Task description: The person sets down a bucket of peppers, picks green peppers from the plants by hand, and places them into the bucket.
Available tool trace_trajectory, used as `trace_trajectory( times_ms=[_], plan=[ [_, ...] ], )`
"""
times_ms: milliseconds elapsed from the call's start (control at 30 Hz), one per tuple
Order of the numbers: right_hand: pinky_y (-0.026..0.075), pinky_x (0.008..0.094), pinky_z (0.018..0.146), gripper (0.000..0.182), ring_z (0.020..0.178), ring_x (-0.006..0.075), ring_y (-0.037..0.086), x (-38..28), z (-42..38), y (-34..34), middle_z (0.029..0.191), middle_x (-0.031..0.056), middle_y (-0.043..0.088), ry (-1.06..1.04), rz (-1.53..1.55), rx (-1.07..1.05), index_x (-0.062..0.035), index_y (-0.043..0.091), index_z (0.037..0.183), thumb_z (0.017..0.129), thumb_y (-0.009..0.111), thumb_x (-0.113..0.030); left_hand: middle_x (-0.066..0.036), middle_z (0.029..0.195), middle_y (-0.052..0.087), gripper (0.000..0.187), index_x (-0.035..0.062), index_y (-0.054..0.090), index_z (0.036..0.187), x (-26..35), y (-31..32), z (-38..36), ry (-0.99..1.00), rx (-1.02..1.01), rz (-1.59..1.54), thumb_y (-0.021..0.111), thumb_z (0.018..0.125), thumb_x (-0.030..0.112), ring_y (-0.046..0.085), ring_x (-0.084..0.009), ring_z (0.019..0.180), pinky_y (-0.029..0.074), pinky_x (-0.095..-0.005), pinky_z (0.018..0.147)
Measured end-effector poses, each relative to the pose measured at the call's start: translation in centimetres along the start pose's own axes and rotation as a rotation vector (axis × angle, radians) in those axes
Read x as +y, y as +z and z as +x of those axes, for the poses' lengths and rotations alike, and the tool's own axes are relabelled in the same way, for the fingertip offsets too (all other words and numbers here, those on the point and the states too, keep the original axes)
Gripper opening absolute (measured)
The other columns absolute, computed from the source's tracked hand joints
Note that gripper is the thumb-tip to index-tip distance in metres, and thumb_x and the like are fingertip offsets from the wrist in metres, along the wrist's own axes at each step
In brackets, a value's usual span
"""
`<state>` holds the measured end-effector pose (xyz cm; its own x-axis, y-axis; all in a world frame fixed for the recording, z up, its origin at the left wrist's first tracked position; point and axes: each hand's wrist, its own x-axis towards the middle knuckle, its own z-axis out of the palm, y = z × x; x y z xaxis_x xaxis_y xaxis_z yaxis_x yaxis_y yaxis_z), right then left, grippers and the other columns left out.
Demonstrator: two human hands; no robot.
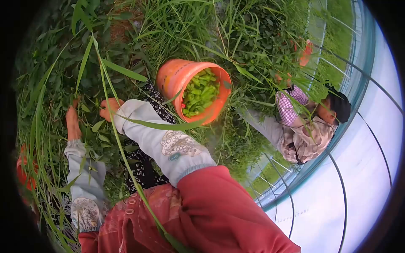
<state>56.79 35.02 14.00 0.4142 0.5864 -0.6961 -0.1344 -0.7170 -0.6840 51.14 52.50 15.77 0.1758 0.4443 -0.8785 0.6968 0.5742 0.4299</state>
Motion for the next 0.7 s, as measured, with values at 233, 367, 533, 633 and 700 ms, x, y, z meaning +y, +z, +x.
trace_trajectory(
  times_ms=[233, 367, 533, 633, 700],
  plan=[
    [0.046, 0.0415, 0.079, 0.035, 0.087, 0.0352, 0.058, 1.4, 0.3, -0.8, 0.088, 0.019, 0.062, 0.006, 0.014, 0.009, -0.0043, 0.064, 0.093, 0.073, 0.057, -0.032, 0.0, 0.093, 0.057, 0.031, 0.0048, 0.051, 0.109, 0.2, 0.9, -2.8, 0.29, -0.033, -0.213, 0.062, 0.081, 0.014, 0.054, -0.0112, 0.075, 0.042, -0.0228, 0.065],
    [0.048, 0.0428, 0.071, 0.03, 0.078, 0.0352, 0.06, 2.0, -2.3, -2.7, 0.083, 0.0151, 0.062, -0.135, 0.035, 0.117, -0.0047, 0.063, 0.087, 0.077, 0.06, -0.033, -0.006, 0.086, 0.057, 0.029, 0.0067, 0.052, 0.105, 3.0, 5.7, -9.6, 0.88, -0.062, 0.709, 0.063, 0.078, 0.008, 0.056, -0.0158, 0.075, 0.044, -0.03, 0.067],
    [0.048, 0.0376, 0.069, 0.028, 0.081, 0.0282, 0.06, 6.9, -12.6, -9.2, 0.091, 0.0136, 0.061, 0.106, 0.651, 0.418, -0.0069, 0.057, 0.103, 0.079, 0.062, -0.022, -0.013, 0.089, 0.061, 0.037, 0.0069, 0.054, 0.101, 1.6, 16.4, -17.2, 1.072, -0.625, 0.827, 0.066, 0.066, 0.009, 0.058, -0.0329, 0.08, 0.047, -0.0406, 0.069],
    [0.048, 0.0364, 0.067, 0.035, 0.082, 0.0249, 0.059, 10.4, -18.1, -14.7, 0.096, 0.0102, 0.06, 0.42, 0.984, 0.61, -0.0086, 0.053, 0.112, 0.08, 0.06, -0.021, -0.017, 0.1, 0.058, 0.042, 0.0056, 0.05, 0.108, -2.8, 22.3, -19.3, 0.915, -0.841, 0.767, 0.063, 0.071, 0.019, 0.056, -0.036, 0.092, 0.045, -0.0423, 0.078],
    [0.047, 0.0356, 0.066, 0.04, 0.083, 0.0226, 0.058, 13.8, -20.2, -16.8, 0.099, 0.008, 0.059, 0.6, 1.056, 0.704, -0.0097, 0.05, 0.119, 0.081, 0.059, -0.02, -0.019, 0.118, 0.047, 0.042, 0.0054, 0.047, 0.113, -6.5, 25.0, -19.4, 0.826, -0.954, 0.568, 0.058, 0.075, 0.02, 0.045, -0.0296, 0.113, 0.032, -0.0467, 0.093]
  ],
)
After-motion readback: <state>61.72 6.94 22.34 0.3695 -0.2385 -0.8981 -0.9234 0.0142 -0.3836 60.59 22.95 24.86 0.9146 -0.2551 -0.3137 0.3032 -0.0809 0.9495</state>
